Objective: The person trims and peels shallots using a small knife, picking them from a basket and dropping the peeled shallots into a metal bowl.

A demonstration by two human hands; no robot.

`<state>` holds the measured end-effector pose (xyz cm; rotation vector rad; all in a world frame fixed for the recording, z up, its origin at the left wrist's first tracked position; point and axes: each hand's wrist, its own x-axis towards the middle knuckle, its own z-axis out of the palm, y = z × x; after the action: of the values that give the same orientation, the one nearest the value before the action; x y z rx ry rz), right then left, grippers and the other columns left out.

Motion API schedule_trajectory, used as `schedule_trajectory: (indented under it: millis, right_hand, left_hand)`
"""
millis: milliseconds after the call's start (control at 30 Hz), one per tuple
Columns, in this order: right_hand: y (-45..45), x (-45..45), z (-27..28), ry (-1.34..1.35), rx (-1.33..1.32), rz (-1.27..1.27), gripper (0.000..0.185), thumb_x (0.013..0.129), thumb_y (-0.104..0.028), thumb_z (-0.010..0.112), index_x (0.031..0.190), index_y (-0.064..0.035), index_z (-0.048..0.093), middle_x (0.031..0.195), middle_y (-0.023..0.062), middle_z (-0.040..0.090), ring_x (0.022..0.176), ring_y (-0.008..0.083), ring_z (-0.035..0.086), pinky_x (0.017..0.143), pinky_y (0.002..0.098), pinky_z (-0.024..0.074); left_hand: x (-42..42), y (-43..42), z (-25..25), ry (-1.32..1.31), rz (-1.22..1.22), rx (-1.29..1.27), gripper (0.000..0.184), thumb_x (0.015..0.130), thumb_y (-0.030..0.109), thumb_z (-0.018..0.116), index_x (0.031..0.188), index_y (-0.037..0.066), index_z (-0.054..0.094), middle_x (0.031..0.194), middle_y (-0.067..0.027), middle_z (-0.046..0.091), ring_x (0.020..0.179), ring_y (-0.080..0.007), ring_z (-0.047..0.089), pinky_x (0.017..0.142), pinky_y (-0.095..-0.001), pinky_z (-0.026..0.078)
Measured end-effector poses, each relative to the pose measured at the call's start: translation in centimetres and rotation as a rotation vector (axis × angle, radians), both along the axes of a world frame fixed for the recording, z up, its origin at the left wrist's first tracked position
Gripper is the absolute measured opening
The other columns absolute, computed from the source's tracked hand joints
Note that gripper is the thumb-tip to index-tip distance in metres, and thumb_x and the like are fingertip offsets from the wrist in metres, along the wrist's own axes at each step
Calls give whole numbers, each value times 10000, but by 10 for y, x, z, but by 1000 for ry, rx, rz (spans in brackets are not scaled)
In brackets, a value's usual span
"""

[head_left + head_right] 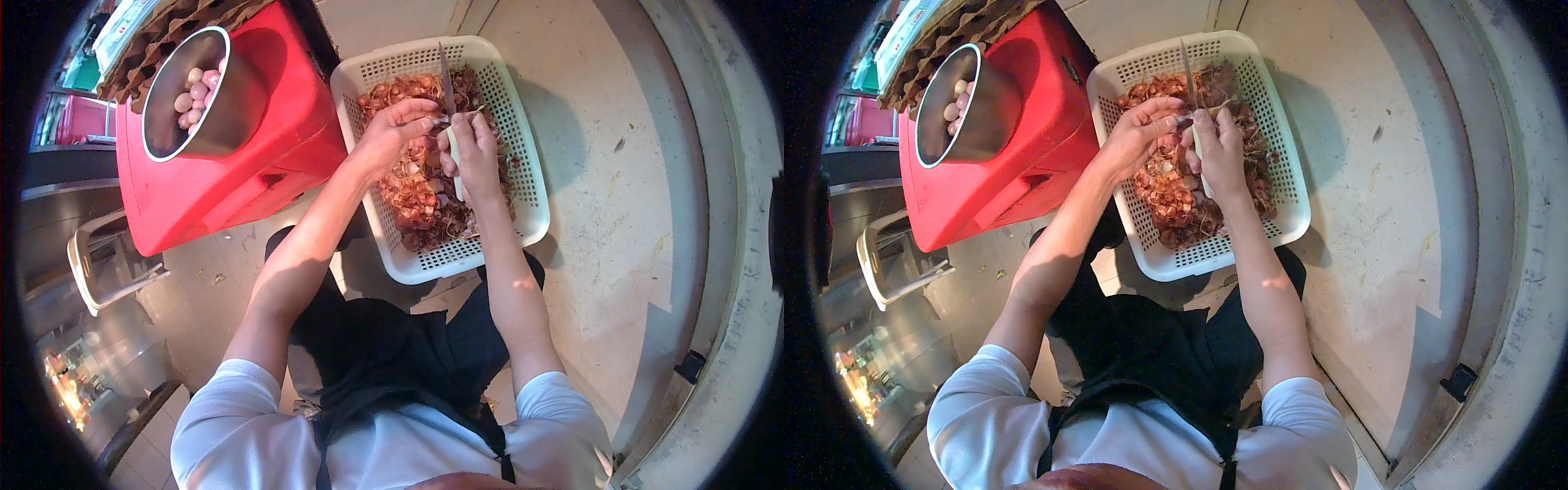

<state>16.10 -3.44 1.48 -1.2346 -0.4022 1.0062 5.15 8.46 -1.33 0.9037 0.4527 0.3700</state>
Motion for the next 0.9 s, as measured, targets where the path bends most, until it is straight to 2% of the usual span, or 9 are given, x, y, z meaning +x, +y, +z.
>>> schedule_trajectory:
  millis: [167,300,400,500,533,633,900]
  right_hand:
    - [-4,17,2,-57,-45,-52,214,1018,-277,494,930,-87,447,699,43,561,431,66,439,373,205,327]
    - [-6,22,-6,-182,-114,-7,273,1000,-292,531,1119,-48,503,684,41,584,438,60,449,383,215,342]
    - [-8,14,-1,-338,-135,14,411,983,-258,558,1294,-4,467,674,47,620,464,72,493,420,228,382]
    - [-8,12,1,-462,-136,119,442,966,-212,574,1326,20,465,666,53,643,512,90,551,483,242,437]
    - [-7,11,0,-457,-127,140,375,950,-189,590,1260,10,524,670,69,661,565,104,606,533,265,475]
    - [-7,6,1,-599,-123,138,334,945,-183,594,1230,-14,553,688,86,677,595,115,634,565,283,493]
    - [-7,3,-1,-735,-79,88,301,948,-196,593,1197,-31,563,675,107,666,603,160,650,561,320,488]
  left_hand:
    - [-3,7,0,14,-14,-57,279,965,48,548,1240,2,555,1087,-71,636,938,-141,634,804,-269,545]
    - [-3,8,0,-7,-23,-96,272,966,60,550,1233,12,559,1085,-74,640,956,-156,643,812,-279,552]
    - [-2,7,2,-31,-14,-113,241,967,62,547,1203,14,557,1072,-71,644,952,-159,648,803,-276,555]
    - [-2,7,5,-15,-6,-118,210,967,58,543,1172,19,554,1060,-67,647,942,-160,652,792,-279,560]
    - [-2,7,6,-1,-2,-118,200,966,56,542,1163,21,552,1057,-66,647,938,-160,654,788,-282,562]
    - [-1,7,-1,-36,33,-139,206,941,60,583,1138,5,562,1056,-98,641,949,-191,648,787,-296,566]
    - [-1,7,-5,-21,30,-93,177,954,89,589,1091,-22,593,977,-84,661,890,-169,654,780,-285,567]
